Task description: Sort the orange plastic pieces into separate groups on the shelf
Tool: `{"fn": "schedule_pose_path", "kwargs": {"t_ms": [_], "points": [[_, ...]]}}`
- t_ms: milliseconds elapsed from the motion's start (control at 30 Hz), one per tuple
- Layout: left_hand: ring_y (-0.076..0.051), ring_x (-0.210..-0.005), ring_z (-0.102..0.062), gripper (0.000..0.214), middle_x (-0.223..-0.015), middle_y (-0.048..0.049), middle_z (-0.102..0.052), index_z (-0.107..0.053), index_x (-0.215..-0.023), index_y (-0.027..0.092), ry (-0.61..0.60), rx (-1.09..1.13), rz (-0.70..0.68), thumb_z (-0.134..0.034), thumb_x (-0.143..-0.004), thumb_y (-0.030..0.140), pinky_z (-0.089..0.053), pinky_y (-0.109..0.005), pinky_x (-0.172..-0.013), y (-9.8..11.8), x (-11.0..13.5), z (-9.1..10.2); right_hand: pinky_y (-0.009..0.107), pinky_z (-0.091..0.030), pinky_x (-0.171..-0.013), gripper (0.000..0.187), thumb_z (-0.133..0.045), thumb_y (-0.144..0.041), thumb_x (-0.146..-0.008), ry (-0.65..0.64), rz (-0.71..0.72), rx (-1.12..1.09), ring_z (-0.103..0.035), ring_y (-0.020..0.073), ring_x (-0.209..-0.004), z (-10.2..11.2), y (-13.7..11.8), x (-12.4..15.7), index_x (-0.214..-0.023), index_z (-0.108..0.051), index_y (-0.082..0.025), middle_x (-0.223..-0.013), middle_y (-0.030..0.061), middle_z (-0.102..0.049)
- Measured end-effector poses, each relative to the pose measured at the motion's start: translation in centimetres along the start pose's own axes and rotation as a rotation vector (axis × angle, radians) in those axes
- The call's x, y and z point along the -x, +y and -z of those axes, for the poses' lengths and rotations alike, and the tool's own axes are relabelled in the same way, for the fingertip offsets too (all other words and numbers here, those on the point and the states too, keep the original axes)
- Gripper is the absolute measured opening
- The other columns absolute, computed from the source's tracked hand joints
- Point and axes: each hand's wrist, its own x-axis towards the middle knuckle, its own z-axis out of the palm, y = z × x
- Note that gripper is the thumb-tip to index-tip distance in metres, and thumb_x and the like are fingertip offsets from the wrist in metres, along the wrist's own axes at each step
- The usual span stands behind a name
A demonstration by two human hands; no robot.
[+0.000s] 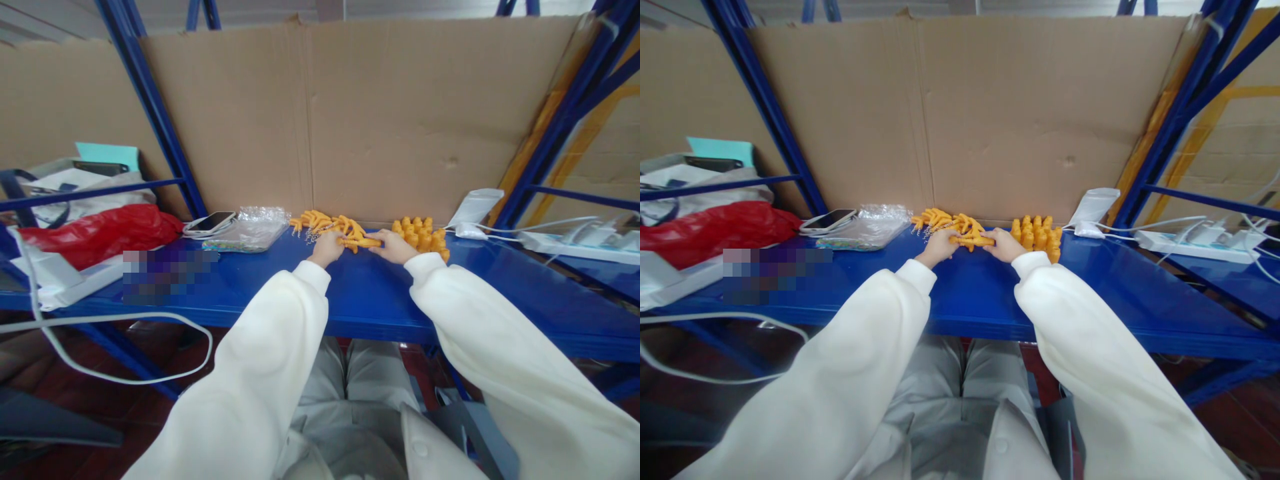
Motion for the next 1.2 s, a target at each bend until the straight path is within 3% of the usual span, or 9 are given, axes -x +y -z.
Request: {"fn": "schedule_pose_path", "kwargs": {"t_ms": [133,333,433,567,733,867,1033,1200], "points": [[-0.019,-0.065,-0.073,0.034,-0.086,-0.0058,-0.076,-0.071,-0.125,0.021,-0.151,0.09,0.004,-0.062,-0.092,0.025,-0.06,-0.032,-0.069,0.3,0.2,0.3,0.041,-0.053,-0.106,0.056,-0.072,-0.017,-0.082,0.001,-0.037,-0.046,-0.068,0.0277,-0.117,0.2,-0.1,0.2,-0.137,-0.065,-0.016,-0.132,0.014,-0.07],[-0.02,-0.067,-0.073,0.047,-0.08,-0.0054,-0.073,-0.06,-0.14,0.019,-0.225,0.187,0.0,-0.061,-0.093,0.018,-0.06,-0.031,-0.064,0.7,0.4,0.3,0.045,-0.051,-0.109,0.06,-0.071,-0.012,-0.08,0.013,-0.074,-0.06,-0.065,0.0296,-0.124,0.4,0.4,0.1,-0.139,-0.062,-0.014,-0.134,0.0165,-0.068],[-0.021,-0.08,-0.075,0.042,-0.093,-0.0076,-0.075,-0.062,-0.134,0.02,-0.143,0.108,-0.023,-0.059,-0.093,0.016,-0.061,-0.033,-0.075,0.4,0.3,0.3,0.044,-0.055,-0.105,0.064,-0.071,-0.012,-0.08,0.002,-0.126,-0.153,-0.069,0.0277,-0.117,0.3,0.4,0.1,-0.142,-0.057,-0.011,-0.133,0.018,-0.067],[-0.025,-0.113,-0.07,0.034,-0.118,-0.0094,-0.074,-0.068,-0.121,0.022,0.025,-0.079,-0.081,-0.067,-0.087,0.015,-0.054,-0.034,-0.099,-0.3,0.2,0.3,0.04,-0.061,-0.093,0.06,-0.069,-0.006,-0.078,-0.011,-0.219,-0.375,-0.073,0.0216,-0.103,0.0,0.6,-0.1,-0.136,-0.056,-0.014,-0.135,0.0175,-0.063],[-0.025,-0.112,-0.069,0.03,-0.114,-0.0079,-0.075,-0.068,-0.116,0.023,0.031,-0.145,-0.056,-0.067,-0.087,0.018,-0.051,-0.033,-0.101,-0.7,0.1,0.3,0.041,-0.06,-0.095,0.031,-0.07,-0.005,-0.078,-0.02,-0.255,-0.522,-0.074,0.0188,-0.098,0.1,1.2,-0.2,-0.106,-0.063,-0.018,-0.111,0.0108,-0.073],[-0.025,-0.112,-0.068,0.028,-0.113,-0.0077,-0.074,-0.069,-0.115,0.021,0.026,-0.127,-0.088,-0.067,-0.087,0.017,-0.05,-0.033,-0.102,-0.7,0.0,0.3,0.042,-0.064,-0.083,0.014,-0.073,-0.022,-0.085,-0.09,-0.347,-0.57,-0.076,0.0208,-0.081,0.7,0.9,0.1,-0.095,-0.065,-0.017,-0.093,0.0112,-0.076],[-0.024,-0.113,-0.068,0.028,-0.115,-0.0068,-0.075,-0.07,-0.111,0.021,0.031,-0.099,-0.104,-0.069,-0.084,0.013,-0.05,-0.031,-0.099,-0.6,0.1,0.4,0.043,-0.063,-0.073,0.038,-0.068,-0.055,-0.088,-0.184,-0.351,-0.48,-0.074,0.0244,-0.073,1.5,0.2,0.7,-0.076,-0.065,-0.019,-0.076,0.0116,-0.074],[-0.024,-0.114,-0.068,0.026,-0.117,-0.0072,-0.074,-0.07,-0.111,0.02,0.032,-0.111,-0.108,-0.068,-0.086,0.014,-0.05,-0.031,-0.1,-0.6,0.1,0.4,0.043,-0.062,-0.072,0.043,-0.065,-0.061,-0.088,-0.156,-0.376,-0.485,-0.075,0.0258,-0.077,1.2,-0.1,0.7,-0.077,-0.065,-0.02,-0.08,0.0127,-0.075]]}}
